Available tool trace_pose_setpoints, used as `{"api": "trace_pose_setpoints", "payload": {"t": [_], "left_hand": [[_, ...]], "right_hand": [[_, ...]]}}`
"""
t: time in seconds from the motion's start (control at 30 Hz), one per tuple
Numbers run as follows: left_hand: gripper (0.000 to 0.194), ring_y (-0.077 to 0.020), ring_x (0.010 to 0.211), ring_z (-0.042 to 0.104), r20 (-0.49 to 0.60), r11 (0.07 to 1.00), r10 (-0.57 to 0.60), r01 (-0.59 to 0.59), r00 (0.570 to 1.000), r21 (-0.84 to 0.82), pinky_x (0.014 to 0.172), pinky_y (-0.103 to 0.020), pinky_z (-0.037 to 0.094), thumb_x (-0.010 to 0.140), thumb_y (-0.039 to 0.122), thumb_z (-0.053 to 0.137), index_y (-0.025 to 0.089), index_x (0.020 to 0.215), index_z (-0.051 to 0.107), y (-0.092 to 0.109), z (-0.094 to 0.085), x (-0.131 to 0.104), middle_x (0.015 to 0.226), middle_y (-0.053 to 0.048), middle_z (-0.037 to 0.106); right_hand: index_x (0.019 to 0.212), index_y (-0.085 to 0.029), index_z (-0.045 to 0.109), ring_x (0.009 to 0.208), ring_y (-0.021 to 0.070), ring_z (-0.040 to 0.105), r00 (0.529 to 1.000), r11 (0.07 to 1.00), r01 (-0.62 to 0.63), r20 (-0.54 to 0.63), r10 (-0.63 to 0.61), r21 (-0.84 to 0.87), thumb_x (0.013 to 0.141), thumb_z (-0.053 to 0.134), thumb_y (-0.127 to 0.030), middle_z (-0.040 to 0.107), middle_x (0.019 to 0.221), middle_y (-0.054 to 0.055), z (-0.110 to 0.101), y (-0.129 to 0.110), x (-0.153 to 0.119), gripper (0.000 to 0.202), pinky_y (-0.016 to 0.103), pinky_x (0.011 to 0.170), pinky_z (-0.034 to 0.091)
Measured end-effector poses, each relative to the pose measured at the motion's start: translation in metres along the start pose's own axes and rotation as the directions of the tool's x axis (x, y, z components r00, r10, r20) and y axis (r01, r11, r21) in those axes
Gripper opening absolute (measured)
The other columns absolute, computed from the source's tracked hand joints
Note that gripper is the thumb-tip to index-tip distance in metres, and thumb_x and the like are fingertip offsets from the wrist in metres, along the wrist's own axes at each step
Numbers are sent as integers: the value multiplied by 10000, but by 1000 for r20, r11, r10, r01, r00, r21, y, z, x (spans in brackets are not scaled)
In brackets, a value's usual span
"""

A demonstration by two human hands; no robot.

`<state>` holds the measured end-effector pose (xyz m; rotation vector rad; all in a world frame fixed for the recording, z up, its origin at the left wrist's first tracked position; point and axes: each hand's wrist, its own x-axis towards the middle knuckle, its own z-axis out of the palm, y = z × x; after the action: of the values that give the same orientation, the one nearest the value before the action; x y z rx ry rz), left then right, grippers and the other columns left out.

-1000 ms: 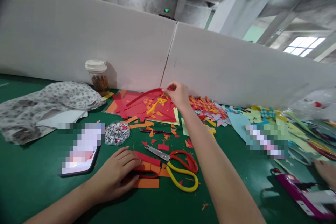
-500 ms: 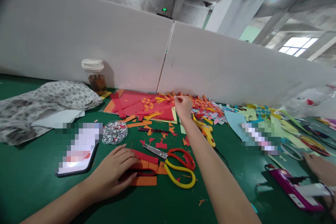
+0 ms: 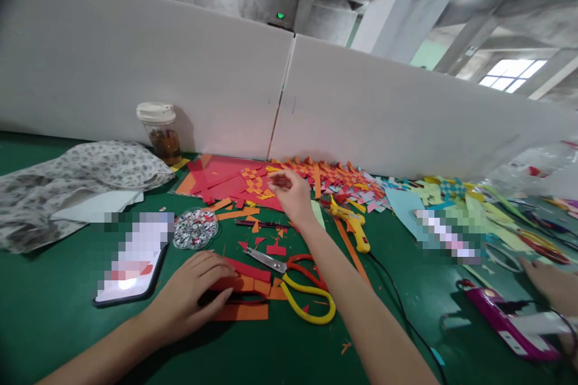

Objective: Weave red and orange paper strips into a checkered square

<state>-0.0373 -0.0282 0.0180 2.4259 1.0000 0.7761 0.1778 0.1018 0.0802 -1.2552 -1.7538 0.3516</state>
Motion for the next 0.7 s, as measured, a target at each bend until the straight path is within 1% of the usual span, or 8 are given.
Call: {"api": "trace_pose_setpoints", "payload": {"t": [0.07,0.13,0.17,0.27,0.33,0.5,0.6,0.7], "left_hand": [[182,-212,902,538,-18,998,-31,30,999,-49,816,-382,431,860,221,457,219,1007,565,0,-1,0,967,-50,623],[184,-210,897,539,-30,995,-57,54,998,-80,798,-372,438,872,226,445,221,1013,564,-1,-2,1,969,-52,622],[184,-209,900,539,-33,995,-62,59,998,-85,801,-373,436,875,226,443,223,1013,564,-1,-2,1,971,-51,621],[178,-209,901,537,-28,996,-54,52,998,-76,809,-380,430,874,215,445,228,1007,562,-1,-1,2,969,-44,623],[174,-207,892,538,-20,997,-42,40,999,-65,803,-379,430,870,205,447,227,1001,560,-2,1,2,958,-40,626],[168,-210,875,538,-24,999,-26,25,999,-43,792,-380,436,859,186,449,221,973,566,-1,1,2,927,-44,631],[182,-211,882,536,-23,998,-32,30,999,-50,799,-383,438,853,175,448,218,980,570,-1,1,1,934,-48,628],[186,-209,893,541,-29,995,-55,52,998,-91,802,-376,449,855,180,450,220,982,581,0,0,1,934,-49,628]], "right_hand": [[841,-179,595,762,145,660,997,999,39,67,-38,-19,752,563,-181,678,831,31,-1,-8,-14,94,262,709,542],[857,-177,596,823,149,646,993,991,58,110,-45,-120,804,507,-166,653,941,55,-5,-9,-23,105,261,746,526],[910,-185,577,867,136,634,990,922,74,136,-23,-380,842,443,-157,632,999,54,-7,-7,-25,153,244,776,510],[1028,-125,547,982,229,601,986,810,30,152,73,-585,816,481,-107,599,1079,148,-10,10,-27,223,339,846,467],[1035,-84,545,938,279,622,971,742,12,184,151,-671,794,496,-70,625,1007,199,-8,23,-28,246,377,793,473],[937,-82,573,776,282,670,939,629,9,223,262,-778,728,491,42,672,775,177,-4,39,-35,256,330,665,473],[950,-111,576,777,268,665,954,618,11,194,230,-786,719,474,53,679,778,158,-10,37,-33,301,308,659,463],[1005,-126,569,831,267,648,981,646,8,131,143,-763,756,424,29,672,891,165,-18,24,-28,327,318,678,462]]}}
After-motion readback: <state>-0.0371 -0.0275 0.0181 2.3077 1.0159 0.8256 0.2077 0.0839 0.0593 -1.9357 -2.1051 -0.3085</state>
